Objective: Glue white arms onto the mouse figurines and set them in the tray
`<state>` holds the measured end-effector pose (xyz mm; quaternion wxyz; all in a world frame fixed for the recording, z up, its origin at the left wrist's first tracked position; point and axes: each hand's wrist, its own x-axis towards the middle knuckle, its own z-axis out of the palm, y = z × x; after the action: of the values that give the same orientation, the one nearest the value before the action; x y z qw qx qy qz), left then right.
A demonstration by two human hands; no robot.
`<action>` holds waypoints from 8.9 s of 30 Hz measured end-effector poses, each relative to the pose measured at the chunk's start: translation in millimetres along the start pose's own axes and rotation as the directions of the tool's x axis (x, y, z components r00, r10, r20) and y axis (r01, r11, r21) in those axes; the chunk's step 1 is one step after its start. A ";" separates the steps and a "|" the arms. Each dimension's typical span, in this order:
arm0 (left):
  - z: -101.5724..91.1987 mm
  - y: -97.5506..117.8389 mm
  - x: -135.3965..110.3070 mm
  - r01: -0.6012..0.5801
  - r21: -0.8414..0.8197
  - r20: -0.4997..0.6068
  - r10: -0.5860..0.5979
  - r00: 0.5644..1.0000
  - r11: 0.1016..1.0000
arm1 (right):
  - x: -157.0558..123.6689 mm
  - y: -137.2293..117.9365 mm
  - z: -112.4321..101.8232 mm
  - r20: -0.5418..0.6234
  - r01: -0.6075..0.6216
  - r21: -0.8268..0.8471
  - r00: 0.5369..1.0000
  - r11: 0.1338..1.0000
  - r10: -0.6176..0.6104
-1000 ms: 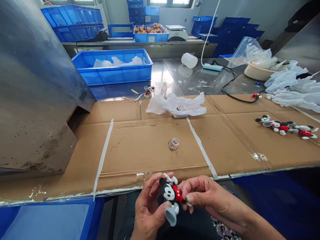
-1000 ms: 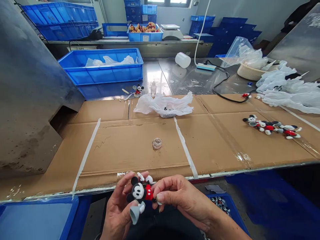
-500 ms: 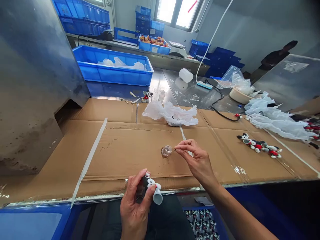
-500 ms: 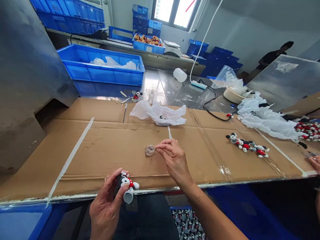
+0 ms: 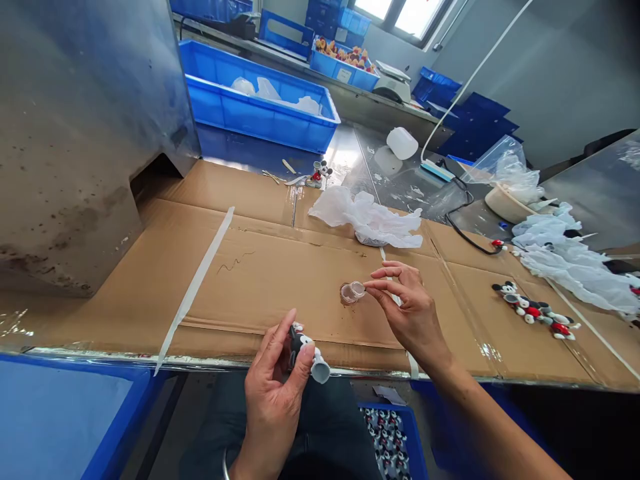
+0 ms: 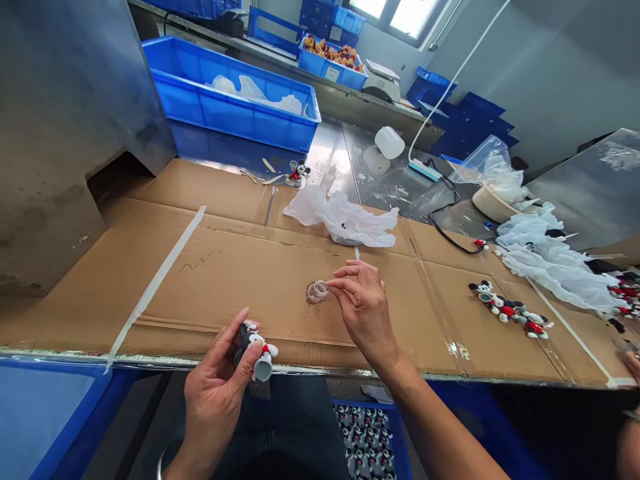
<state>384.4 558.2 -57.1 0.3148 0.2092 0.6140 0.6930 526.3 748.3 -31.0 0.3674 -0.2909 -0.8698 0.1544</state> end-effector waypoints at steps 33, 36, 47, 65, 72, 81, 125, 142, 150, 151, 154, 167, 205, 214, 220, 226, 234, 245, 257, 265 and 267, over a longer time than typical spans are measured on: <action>1.1 -1.6 -1.8 0.015 -0.192 -0.069 -0.028 0.997 0.981 | 6.7 -17.4 -16.4 -0.018 -0.017 0.026 1.000 1.000 0.017; 0.0 -3.2 -6.0 -0.057 -0.137 -0.067 0.048 0.997 0.989 | 4.4 -33.8 -24.0 -0.014 -0.098 0.178 0.995 0.979 0.102; 11.6 -14.8 -32.4 -0.211 -0.067 -0.141 0.200 0.969 0.975 | -39.7 -109.0 -18.0 0.376 -0.612 0.706 0.750 0.356 0.543; 31.3 13.0 -62.2 0.066 -0.258 -0.096 -0.094 0.991 0.964 | -68.9 -127.8 -8.0 0.401 -0.618 0.780 0.614 0.099 0.680; 24.7 31.9 -61.2 0.286 -0.353 0.005 -0.304 0.953 0.891 | -72.8 -118.2 -28.0 0.422 -0.644 0.722 0.700 0.253 0.576; 20.2 26.9 -70.6 0.165 -0.195 -0.034 -0.174 0.984 0.967 | -69.4 -121.9 -40.1 0.301 -0.604 0.588 0.781 0.539 0.547; 29.4 26.8 -76.2 0.066 -0.193 -0.045 -0.077 0.996 0.979 | -85.8 -118.2 -24.8 0.534 -0.736 0.669 0.576 0.107 0.619; 33.8 32.3 -76.2 0.146 -0.292 -0.120 -0.188 0.975 0.945 | -87.4 -128.5 -19.7 0.552 -0.726 0.687 0.537 0.016 0.638; 28.1 23.5 -70.6 0.175 -0.303 -0.100 -0.214 0.972 0.937 | -83.4 -124.7 -15.8 0.565 -0.709 0.705 0.537 -0.029 0.626; 28.2 24.6 -69.9 0.161 -0.296 -0.104 -0.199 0.974 0.942 | -83.5 -124.8 -15.6 0.557 -0.698 0.716 0.542 -0.032 0.629; 29.9 31.1 -68.8 0.113 -0.276 -0.126 -0.153 0.980 0.954 | -82.8 -125.2 -15.8 0.531 -0.671 0.741 0.553 -0.034 0.642; 29.1 46.7 -66.8 0.249 -0.277 -0.069 -0.278 0.958 0.928 | -76.8 -119.7 -31.3 0.549 -0.677 0.735 0.627 0.038 0.553; -1.6 0.2 -62.7 -0.452 0.255 0.079 0.448 0.891 0.855 | -68.5 -108.2 -37.1 0.696 -0.755 0.654 0.571 -0.056 0.436; -3.8 9.3 -53.8 -0.656 0.285 0.204 0.625 0.754 0.698 | -65.0 -101.7 -41.0 0.718 -0.782 0.621 0.591 0.045 0.369; -3.3 9.7 -61.7 -0.664 0.292 0.190 0.638 0.746 0.689 | -70.7 -109.3 -47.8 0.630 -0.723 0.637 0.687 0.265 0.361; -6.7 15.8 -62.4 -0.687 0.311 0.237 0.646 0.726 0.657 | -79.5 -111.2 -43.8 0.410 -0.478 0.707 0.878 0.521 0.248; -10.7 8.4 -65.0 -0.518 0.316 0.112 0.511 0.852 0.795 | -76.2 -102.6 -36.6 0.625 -0.722 0.657 0.683 0.217 0.379; -13.9 13.6 -68.6 -0.579 0.312 0.238 0.528 0.816 0.754 | -74.7 -101.7 -39.9 0.636 -0.742 0.574 0.671 0.347 0.380; -12.0 23.7 -66.0 -0.724 0.382 0.363 0.628 0.689 0.574 | -80.0 -107.3 -39.8 0.657 -0.771 0.547 0.636 0.326 0.404; -22.5 17.8 -74.7 -0.143 0.370 -0.001 0.155 0.988 0.918 | -72.3 -93.7 -36.0 0.724 -0.772 0.626 0.627 0.107 0.289; -23.5 18.0 -74.1 -0.170 0.393 0.017 0.178 0.984 0.904 | -71.9 -94.2 -37.7 0.727 -0.776 0.616 0.626 0.133 0.282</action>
<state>418.3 489.0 -36.0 0.1976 0.3151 0.7223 0.5831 557.1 632.0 0.7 0.1687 -0.2940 -0.5161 0.7866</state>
